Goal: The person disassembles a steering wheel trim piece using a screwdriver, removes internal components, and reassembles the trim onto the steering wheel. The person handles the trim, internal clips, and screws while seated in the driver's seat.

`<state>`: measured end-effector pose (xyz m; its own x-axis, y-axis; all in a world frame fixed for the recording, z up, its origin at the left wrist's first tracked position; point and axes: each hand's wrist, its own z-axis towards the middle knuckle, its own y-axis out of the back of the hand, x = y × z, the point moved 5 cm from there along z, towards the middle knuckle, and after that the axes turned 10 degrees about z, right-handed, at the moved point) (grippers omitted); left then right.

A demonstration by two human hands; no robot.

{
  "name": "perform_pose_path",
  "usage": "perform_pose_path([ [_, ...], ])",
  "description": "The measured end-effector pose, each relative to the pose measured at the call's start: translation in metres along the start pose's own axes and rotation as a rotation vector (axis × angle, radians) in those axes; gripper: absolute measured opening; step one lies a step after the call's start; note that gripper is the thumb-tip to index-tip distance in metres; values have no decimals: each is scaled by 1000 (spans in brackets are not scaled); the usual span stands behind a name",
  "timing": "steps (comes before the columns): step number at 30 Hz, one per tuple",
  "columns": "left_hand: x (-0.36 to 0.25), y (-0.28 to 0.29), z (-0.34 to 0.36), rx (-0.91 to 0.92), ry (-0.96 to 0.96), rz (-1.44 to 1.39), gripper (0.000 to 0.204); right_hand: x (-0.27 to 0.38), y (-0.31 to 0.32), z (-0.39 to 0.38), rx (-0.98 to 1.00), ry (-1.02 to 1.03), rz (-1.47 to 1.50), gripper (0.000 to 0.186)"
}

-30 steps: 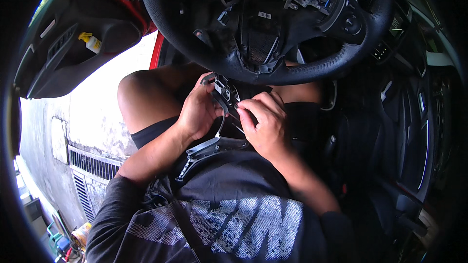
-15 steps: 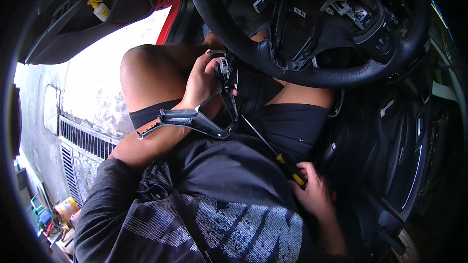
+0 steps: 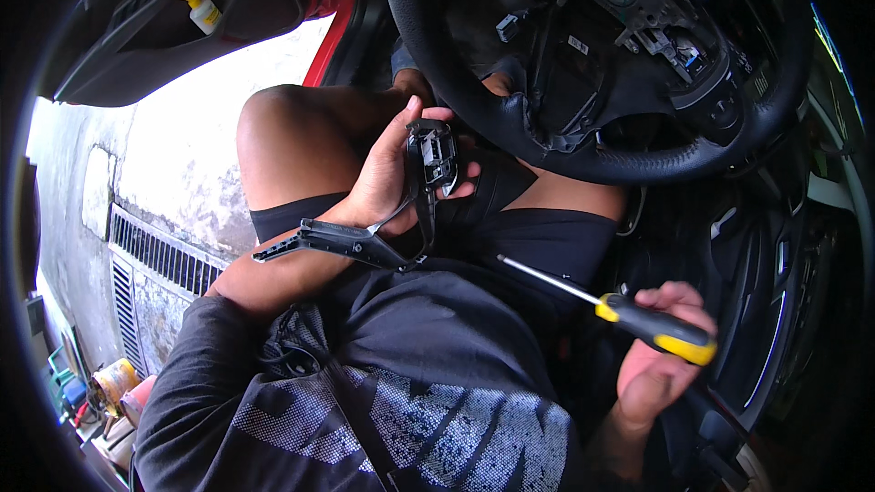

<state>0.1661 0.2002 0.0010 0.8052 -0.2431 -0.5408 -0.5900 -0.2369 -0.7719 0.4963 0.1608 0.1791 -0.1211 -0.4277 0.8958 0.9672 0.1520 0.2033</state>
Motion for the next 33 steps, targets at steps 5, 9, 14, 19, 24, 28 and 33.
perform_pose_path([
  [5,11,0,6,161,85,-62,62,53,-36,43,-25,180,196,74],
  [9,12,6,4,119,46,-21,65,46,-84,70,74,231,-62,75],
  [14,12,2,4,31,80,31,65,34,-107,94,145,133,68,67],
  [19,12,5,0,6,109,51,63,27,-125,100,214,163,15,67],
  [24,11,4,-2,-7,126,65,62,22,-123,106,224,133,35,65],
  [28,10,3,-2,-1,130,69,63,17,-119,109,225,106,83,64],
  [33,9,2,-3,9,127,64,64,6,-108,112,249,-1,127,61],
])
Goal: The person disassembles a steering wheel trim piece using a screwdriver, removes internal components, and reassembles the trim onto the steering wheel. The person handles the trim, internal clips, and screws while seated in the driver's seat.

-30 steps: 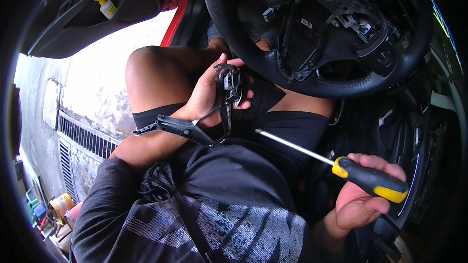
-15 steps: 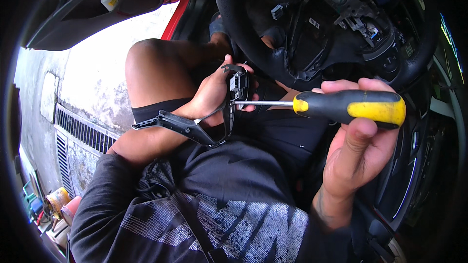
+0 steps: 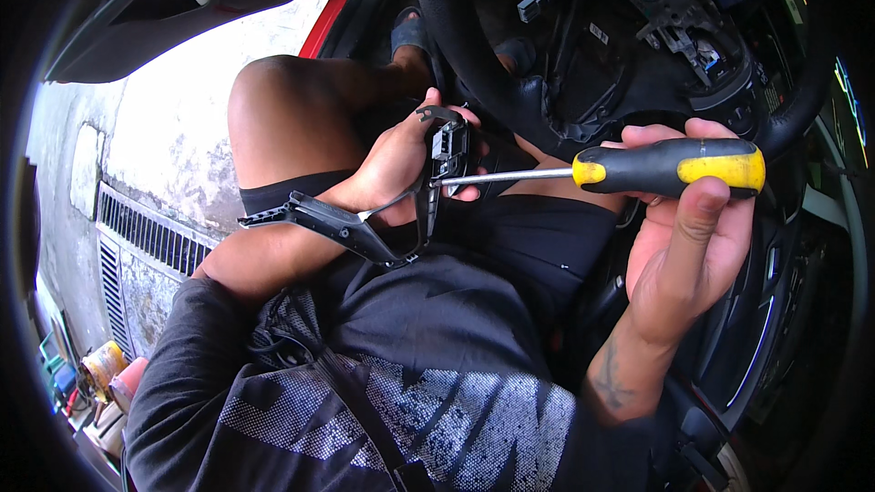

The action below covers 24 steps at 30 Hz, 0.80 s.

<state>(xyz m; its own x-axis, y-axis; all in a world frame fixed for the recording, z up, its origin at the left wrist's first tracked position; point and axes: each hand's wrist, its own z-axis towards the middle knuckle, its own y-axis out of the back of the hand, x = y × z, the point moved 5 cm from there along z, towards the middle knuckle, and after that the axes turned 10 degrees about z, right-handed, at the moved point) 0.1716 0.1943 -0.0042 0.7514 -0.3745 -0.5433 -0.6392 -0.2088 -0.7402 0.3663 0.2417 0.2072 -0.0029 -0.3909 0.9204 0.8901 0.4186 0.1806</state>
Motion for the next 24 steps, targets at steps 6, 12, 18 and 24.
perform_pose_path([
  [6,-2,-2,-2,-11,-3,5,63,-4,3,3,-58,3,-11,64],
  [12,4,5,2,-46,14,4,62,5,-6,11,177,23,-2,61],
  [18,7,10,3,-115,40,119,62,21,-20,27,262,35,-170,55],
  [24,23,7,2,-130,130,190,60,54,-8,43,327,-297,-662,25],
])
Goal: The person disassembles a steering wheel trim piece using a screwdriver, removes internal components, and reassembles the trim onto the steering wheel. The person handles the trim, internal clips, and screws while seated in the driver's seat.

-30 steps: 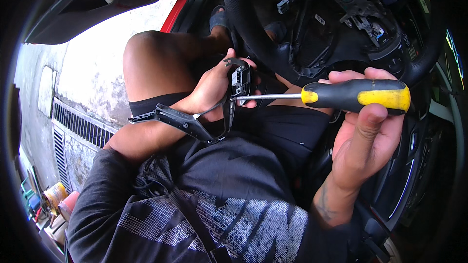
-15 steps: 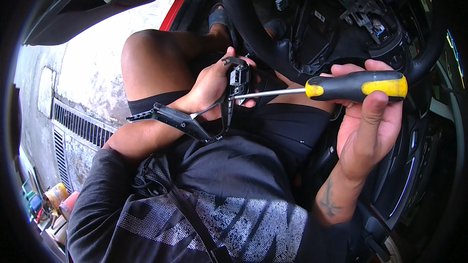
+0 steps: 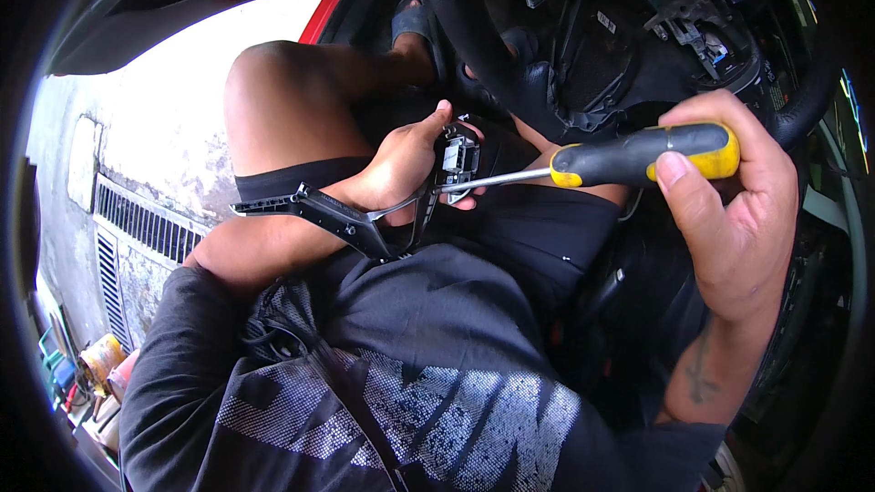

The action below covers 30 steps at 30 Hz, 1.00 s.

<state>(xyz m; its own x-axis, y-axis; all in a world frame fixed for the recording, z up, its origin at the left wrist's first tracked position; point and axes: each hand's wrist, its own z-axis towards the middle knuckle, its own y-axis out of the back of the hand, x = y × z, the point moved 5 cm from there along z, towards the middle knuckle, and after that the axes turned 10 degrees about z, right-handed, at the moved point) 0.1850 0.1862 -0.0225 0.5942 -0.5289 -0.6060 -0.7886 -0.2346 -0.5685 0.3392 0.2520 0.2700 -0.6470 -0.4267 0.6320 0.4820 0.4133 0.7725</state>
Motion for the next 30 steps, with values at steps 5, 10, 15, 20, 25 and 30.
perform_pose_path([
  [5,15,1,-8,-39,64,-55,57,2,-3,5,216,18,-207,39],
  [10,30,-10,-5,31,155,-102,57,5,-6,0,366,-364,-119,34],
  [15,35,-3,-7,35,161,-122,58,-1,-14,13,400,-387,-111,28],
  [20,35,-6,-5,72,172,-87,58,6,-14,15,420,-335,-146,29],
  [25,40,2,1,47,178,-96,58,8,-18,3,468,123,-302,34],
  [30,39,3,3,49,178,-95,59,-8,-20,-5,500,174,-228,37],
])
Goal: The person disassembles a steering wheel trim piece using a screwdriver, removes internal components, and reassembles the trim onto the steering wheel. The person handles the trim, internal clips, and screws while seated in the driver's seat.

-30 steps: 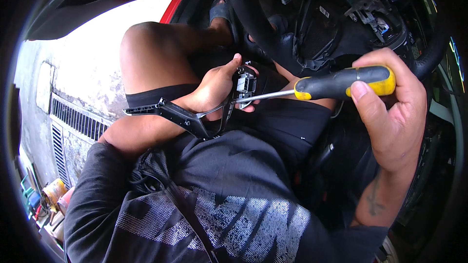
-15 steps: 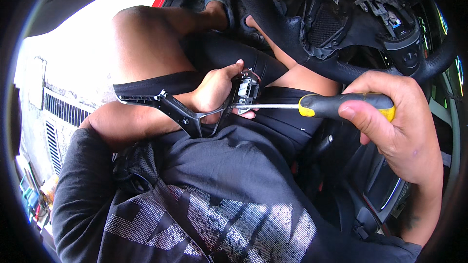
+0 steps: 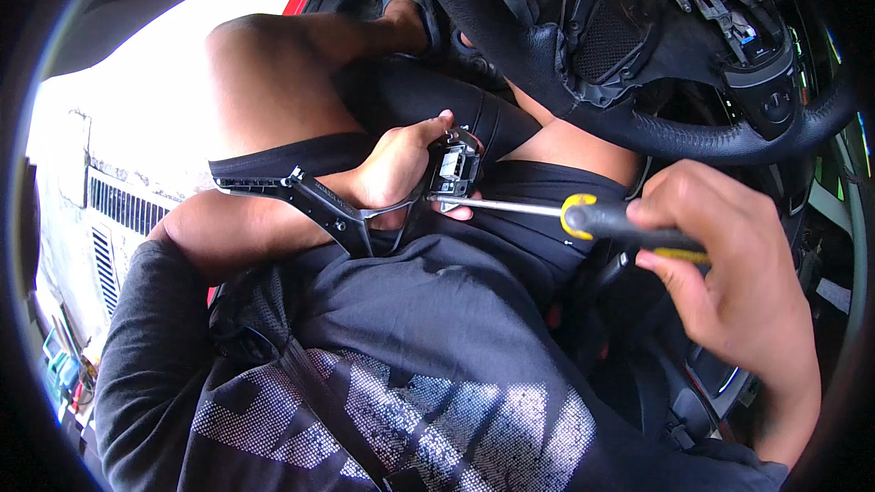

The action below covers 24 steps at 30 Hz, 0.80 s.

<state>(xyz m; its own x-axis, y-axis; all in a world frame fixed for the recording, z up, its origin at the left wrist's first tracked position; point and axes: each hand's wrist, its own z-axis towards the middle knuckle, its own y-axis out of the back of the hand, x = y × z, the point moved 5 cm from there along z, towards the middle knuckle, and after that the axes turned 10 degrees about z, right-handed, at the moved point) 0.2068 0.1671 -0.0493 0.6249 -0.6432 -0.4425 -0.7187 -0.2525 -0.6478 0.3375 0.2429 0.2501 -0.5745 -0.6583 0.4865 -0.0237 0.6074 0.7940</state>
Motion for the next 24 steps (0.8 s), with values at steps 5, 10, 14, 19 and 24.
perform_pose_path([
  [5,-5,-13,-1,43,0,90,58,6,11,2,91,-16,-35,37],
  [10,-9,-16,0,63,11,177,63,-6,3,19,288,-396,207,38],
  [14,-1,-14,1,79,67,179,64,-17,-10,18,271,-141,142,37],
  [19,10,-11,3,100,117,157,65,7,-18,20,342,188,-289,35],
  [24,21,-3,7,85,119,112,65,22,-32,12,251,616,-630,26],
])
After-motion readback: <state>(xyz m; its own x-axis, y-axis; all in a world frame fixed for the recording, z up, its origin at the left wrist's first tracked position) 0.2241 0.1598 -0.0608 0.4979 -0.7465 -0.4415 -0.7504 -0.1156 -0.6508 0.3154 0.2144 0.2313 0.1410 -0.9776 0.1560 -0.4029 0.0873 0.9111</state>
